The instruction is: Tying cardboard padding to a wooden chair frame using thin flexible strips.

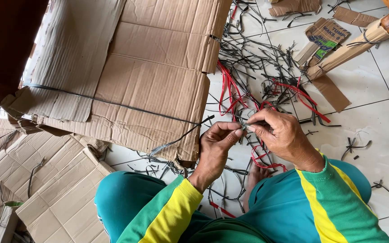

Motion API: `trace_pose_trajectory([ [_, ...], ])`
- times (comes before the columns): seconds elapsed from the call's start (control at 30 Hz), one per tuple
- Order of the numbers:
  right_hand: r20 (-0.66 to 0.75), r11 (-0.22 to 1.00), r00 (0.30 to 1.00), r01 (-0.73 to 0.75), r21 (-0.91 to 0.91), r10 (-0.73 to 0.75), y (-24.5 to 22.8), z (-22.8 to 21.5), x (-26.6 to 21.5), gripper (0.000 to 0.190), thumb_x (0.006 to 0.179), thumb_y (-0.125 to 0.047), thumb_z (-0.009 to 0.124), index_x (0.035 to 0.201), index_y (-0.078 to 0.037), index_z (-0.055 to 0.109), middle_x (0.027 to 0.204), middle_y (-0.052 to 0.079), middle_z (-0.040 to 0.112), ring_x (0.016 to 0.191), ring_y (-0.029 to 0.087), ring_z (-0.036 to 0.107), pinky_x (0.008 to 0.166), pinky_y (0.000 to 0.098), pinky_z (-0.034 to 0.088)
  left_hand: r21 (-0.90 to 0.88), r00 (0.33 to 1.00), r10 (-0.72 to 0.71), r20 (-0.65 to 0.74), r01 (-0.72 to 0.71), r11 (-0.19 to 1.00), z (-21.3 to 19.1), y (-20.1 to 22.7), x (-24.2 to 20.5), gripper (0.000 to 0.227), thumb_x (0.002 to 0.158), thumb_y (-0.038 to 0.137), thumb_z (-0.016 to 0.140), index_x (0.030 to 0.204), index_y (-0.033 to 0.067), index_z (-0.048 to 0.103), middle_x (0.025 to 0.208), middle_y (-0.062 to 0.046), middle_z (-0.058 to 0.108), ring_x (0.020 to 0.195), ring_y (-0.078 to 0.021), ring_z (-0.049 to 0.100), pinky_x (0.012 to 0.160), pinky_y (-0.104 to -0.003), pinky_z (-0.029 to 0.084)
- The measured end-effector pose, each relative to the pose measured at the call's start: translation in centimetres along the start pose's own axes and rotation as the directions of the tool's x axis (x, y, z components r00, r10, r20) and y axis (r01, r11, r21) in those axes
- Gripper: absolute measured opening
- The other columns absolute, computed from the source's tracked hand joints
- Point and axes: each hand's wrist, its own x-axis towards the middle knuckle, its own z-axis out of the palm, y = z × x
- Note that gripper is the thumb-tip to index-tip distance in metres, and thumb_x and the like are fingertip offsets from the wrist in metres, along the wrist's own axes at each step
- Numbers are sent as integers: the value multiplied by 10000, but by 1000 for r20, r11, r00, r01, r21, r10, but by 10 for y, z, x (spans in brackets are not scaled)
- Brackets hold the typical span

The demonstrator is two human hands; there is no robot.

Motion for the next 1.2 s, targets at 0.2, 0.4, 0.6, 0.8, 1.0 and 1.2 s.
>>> trace_pose_trajectory([
  [0.2,13,999,999,-35,28,35,2,-2,0,53,969,-78,670,976,-55,718,803,129,715,733,285,722,679,393,581,136,985,162,60,-169,976,-4,-8,0,249,899,6,778,1133,-49,713,1048,-173,743,981,-174,728,916,-312,608],
  [0.4,49,999,998,-41,27,40,0,0,0,97,993,-91,624,932,-52,689,753,136,691,701,316,716,670,416,579,361,922,342,182,-386,849,2,8,-5,205,919,-1,756,1123,-4,758,1103,-202,714,1008,-223,726,893,-338,617],
  [0.6,53,997,997,-58,53,55,-6,7,0,91,981,-97,649,921,-50,697,734,126,700,678,266,712,643,371,575,423,910,374,181,-415,805,-3,8,-3,179,925,-4,741,1101,17,770,1079,-201,722,1001,-225,723,878,-346,615],
  [0.8,47,989,991,-132,73,129,-8,-4,2,75,965,-90,680,958,-20,707,755,147,697,673,239,677,630,368,558,472,883,436,172,-463,750,5,14,-5,171,927,-22,722,1089,9,767,1056,-213,722,968,-271,740,854,-375,618],
  [1.0,60,988,988,-143,56,139,0,3,1,82,961,-94,662,960,-32,717,767,156,696,687,262,693,598,372,554,536,854,472,217,-508,674,6,16,-5,161,916,-26,731,1053,43,780,1025,-194,736,923,-289,753,810,-371,617],
  [1.2,55,985,987,-155,79,151,0,10,1,85,955,-105,676,960,-40,730,775,151,708,717,259,709,628,369,566,559,840,503,203,-521,645,4,13,-4,150,896,-40,745,1015,45,778,994,-174,741,860,-269,757,769,-345,619],
])
